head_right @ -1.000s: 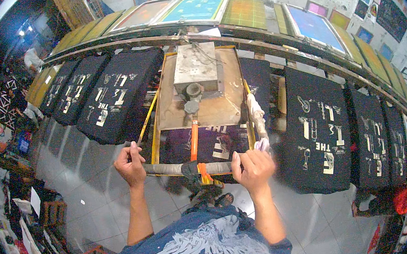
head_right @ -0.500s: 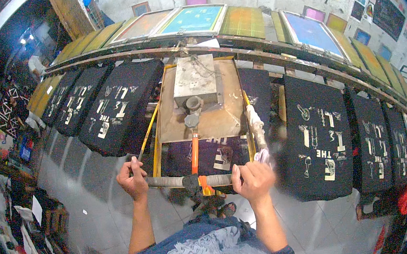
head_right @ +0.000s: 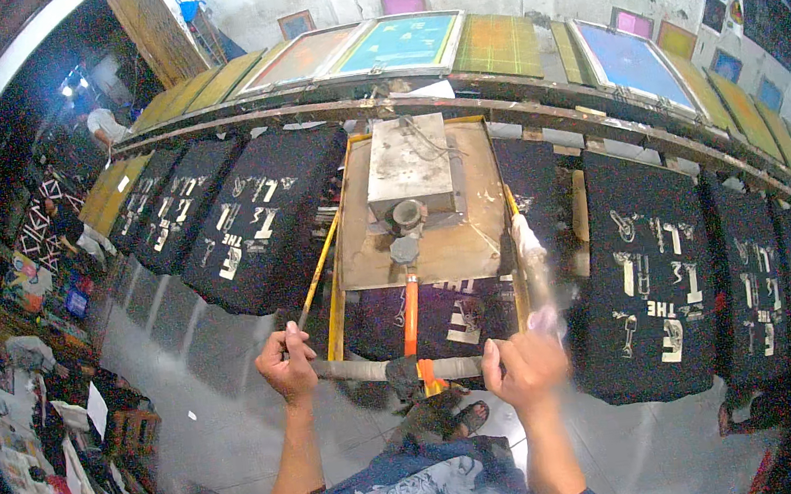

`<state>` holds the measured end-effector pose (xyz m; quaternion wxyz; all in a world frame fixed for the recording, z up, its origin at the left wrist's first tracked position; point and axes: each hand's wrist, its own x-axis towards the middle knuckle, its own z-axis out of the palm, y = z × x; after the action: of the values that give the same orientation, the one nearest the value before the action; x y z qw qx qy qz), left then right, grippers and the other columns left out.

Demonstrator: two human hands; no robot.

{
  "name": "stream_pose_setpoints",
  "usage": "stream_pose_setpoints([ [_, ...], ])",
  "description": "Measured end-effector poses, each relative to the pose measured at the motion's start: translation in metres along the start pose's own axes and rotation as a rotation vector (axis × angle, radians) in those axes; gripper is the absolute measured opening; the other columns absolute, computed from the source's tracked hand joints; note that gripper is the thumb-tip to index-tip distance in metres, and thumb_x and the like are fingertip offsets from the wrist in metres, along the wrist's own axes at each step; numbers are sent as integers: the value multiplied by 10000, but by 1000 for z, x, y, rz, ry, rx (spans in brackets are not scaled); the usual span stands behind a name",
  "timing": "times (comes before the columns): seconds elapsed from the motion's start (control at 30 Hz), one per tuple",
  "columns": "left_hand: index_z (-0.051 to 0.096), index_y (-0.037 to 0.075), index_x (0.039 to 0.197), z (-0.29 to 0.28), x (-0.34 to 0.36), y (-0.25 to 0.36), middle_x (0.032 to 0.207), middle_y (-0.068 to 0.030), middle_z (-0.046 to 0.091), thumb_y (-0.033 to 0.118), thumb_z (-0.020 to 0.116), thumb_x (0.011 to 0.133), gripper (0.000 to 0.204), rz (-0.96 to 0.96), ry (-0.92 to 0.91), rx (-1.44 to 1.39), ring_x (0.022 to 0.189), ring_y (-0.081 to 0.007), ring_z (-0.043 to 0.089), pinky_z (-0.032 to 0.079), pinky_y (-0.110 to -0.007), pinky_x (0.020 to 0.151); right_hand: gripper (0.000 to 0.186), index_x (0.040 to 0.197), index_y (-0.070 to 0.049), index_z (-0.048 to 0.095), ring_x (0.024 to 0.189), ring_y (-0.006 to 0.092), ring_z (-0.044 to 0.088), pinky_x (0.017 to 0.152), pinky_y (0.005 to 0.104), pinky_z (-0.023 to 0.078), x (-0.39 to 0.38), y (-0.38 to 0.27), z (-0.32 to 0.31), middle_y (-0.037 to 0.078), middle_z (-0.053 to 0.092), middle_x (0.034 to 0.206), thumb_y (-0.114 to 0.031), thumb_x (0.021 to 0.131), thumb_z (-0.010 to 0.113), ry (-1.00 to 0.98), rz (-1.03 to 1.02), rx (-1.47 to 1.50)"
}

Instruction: The person operates a manual screen-printing machine by pulling a frame across a row of black t-shirts and using a heat tool to cure the ink between layers.

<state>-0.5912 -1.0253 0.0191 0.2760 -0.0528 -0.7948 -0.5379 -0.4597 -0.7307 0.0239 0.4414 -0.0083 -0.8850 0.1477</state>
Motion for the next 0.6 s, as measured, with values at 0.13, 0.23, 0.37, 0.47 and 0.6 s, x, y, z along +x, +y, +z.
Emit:
stream_pose_setpoints([
  [0.13, 672, -9, 705, 0, 0, 1, 541, -49, 626, 193, 663, 993, 352, 13, 11, -2, 469, -112, 587, 433, -292, 493, 215, 629, -92, 572, 493, 253, 465, 491, 390, 330, -1, 1, 1, 53, 434, 562, -74, 794, 709, 6, -9, 5],
  [0.23, 664, -12, 697, 4, -2, -4, 511, -42, 597, 196, 654, 1001, 369, 23, 29, -38, 474, -90, 554, 417, -277, 499, 211, 627, -104, 583, 494, 246, 484, 490, 386, 345, 2, 1, 2, 44, 463, 565, -79, 780, 727, 42, 2, 26],
  [0.37, 657, -11, 701, 8, -4, -12, 507, -39, 586, 221, 645, 1015, 390, 5, 63, -66, 469, -99, 533, 391, -294, 497, 262, 627, -150, 572, 543, 200, 525, 518, 371, 384, 2, 1, -2, 10, 476, 593, -150, 800, 769, 6, 33, -34],
  [0.47, 661, 0, 716, 7, -3, -12, 492, -40, 563, 244, 630, 1027, 397, 79, 57, -52, 468, -118, 512, 381, -302, 511, 338, 591, -153, 508, 523, 202, 511, 497, 370, 370, 1, 3, 0, 13, 442, 573, -162, 813, 764, 23, 38, -35],
  [0.6, 656, 1, 717, 7, -2, -7, 493, -44, 562, 275, 620, 1034, 421, 91, 50, -1, 472, -118, 510, 381, -307, 516, 342, 592, -153, 506, 524, 198, 513, 501, 357, 391, 1, 3, -2, 11, 448, 576, -170, 817, 763, 32, 37, -37],
])
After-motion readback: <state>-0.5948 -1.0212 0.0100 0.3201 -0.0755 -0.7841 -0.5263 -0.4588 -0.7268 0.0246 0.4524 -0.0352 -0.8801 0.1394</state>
